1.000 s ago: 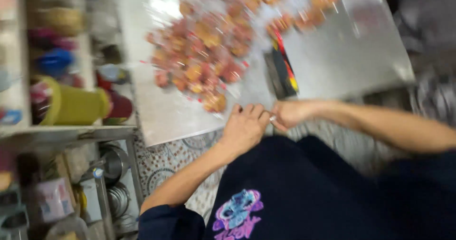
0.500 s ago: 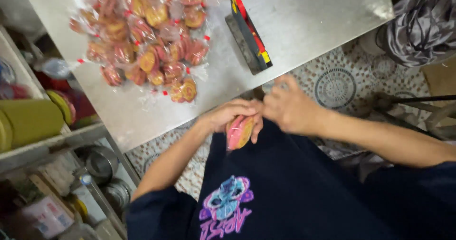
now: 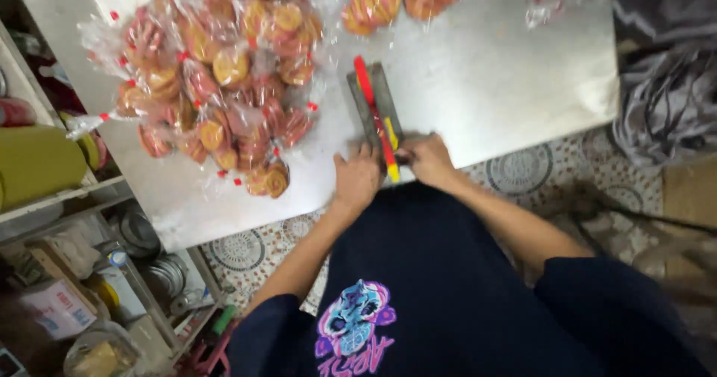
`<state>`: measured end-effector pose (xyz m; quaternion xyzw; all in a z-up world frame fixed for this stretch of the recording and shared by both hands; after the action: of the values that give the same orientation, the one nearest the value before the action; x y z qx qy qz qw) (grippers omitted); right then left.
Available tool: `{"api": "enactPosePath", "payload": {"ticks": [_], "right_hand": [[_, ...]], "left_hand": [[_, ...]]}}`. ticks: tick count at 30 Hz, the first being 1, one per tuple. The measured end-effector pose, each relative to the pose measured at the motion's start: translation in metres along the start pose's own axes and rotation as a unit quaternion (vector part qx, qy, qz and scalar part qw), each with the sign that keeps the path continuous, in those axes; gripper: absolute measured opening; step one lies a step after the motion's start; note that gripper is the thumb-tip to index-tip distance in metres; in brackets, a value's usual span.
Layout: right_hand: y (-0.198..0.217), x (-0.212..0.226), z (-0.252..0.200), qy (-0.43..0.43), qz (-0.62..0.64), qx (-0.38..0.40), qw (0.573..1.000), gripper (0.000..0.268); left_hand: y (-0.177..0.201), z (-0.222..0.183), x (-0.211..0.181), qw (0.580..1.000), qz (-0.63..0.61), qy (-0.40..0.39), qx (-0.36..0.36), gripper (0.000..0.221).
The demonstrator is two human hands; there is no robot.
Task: Packing individual swirl cookies into plastic bags and sealing them using a manual bag neck sealer at a high pace.
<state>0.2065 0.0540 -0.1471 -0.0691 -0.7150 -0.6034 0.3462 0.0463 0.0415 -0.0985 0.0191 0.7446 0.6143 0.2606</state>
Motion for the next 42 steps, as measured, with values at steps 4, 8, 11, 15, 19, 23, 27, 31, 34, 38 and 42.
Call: {"api": "enactPosePath", "payload": {"ticks": [4, 8, 11, 15, 19, 23, 27, 31, 34, 38, 42], "right_hand": [[0.069, 0.001, 0.069, -0.108, 0.003, 0.110, 0.988, 0.021], [0.154, -0.048, 0.184, -0.158, -0.076, -0.033, 0.984, 0.032], [0.124, -0.113, 0.278, -0.178, -0.225, 0.004, 0.958, 0.067], [0.111, -0.074, 0.292, -0.279, -0.128, 0.193, 0.932, 0.021], [0.136, -0.023, 0.288, -0.084, -0.027, 0.018, 0.996, 0.014], [0.212, 0.123, 0.236, 0.172, -0.071, -0.041, 0.982, 0.022], [0.271, 0.241, 0.172, 0.267, -0.122, -0.071, 0.953, 0.017], [0.257, 0.307, 0.112, 0.312, -0.090, -0.105, 0.940, 0.016], [0.206, 0.307, 0.084, 0.269, -0.010, -0.146, 0.952, 0.018], [0.186, 0.344, 0.043, 0.216, 0.084, -0.087, 0.969, 0.099], [0.153, 0.404, 0.020, 0.214, 0.068, -0.037, 0.974, 0.081]], "left_hand": [[0.001, 0.006, 0.045, 0.967, -0.108, 0.176, 0.146, 0.026], [0.098, 0.016, 0.069, 0.915, -0.225, 0.316, 0.114, 0.036], [0.156, 0.037, 0.078, 0.919, -0.236, 0.311, -0.049, 0.030], [0.227, 0.026, 0.084, 0.937, -0.168, 0.211, -0.224, 0.069], [0.279, -0.009, 0.100, 0.891, -0.332, 0.089, -0.296, 0.038], [0.288, -0.017, 0.110, 0.859, -0.428, 0.075, -0.272, 0.036], [0.311, -0.004, 0.068, 0.838, -0.489, -0.042, -0.239, 0.064], [0.328, -0.048, 0.058, 0.814, -0.464, -0.111, -0.332, 0.028], [0.307, -0.095, 0.071, 0.803, -0.436, -0.150, -0.378, 0.016], [0.305, -0.153, 0.073, 0.797, -0.463, -0.144, -0.360, 0.008], [0.308, -0.189, 0.073, 0.778, -0.475, -0.194, -0.364, 0.011]]}}
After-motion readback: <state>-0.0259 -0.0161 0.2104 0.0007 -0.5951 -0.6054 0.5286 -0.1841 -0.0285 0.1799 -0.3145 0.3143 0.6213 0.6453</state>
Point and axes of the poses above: each hand's wrist, its own z-axis towards the middle knuckle, its own y-axis out of the back of the hand, x = y × z, the point moved 6 cm from there along z, towards the middle knuckle, and after that the axes turned 12 degrees about -z, right-handed, at the moved point
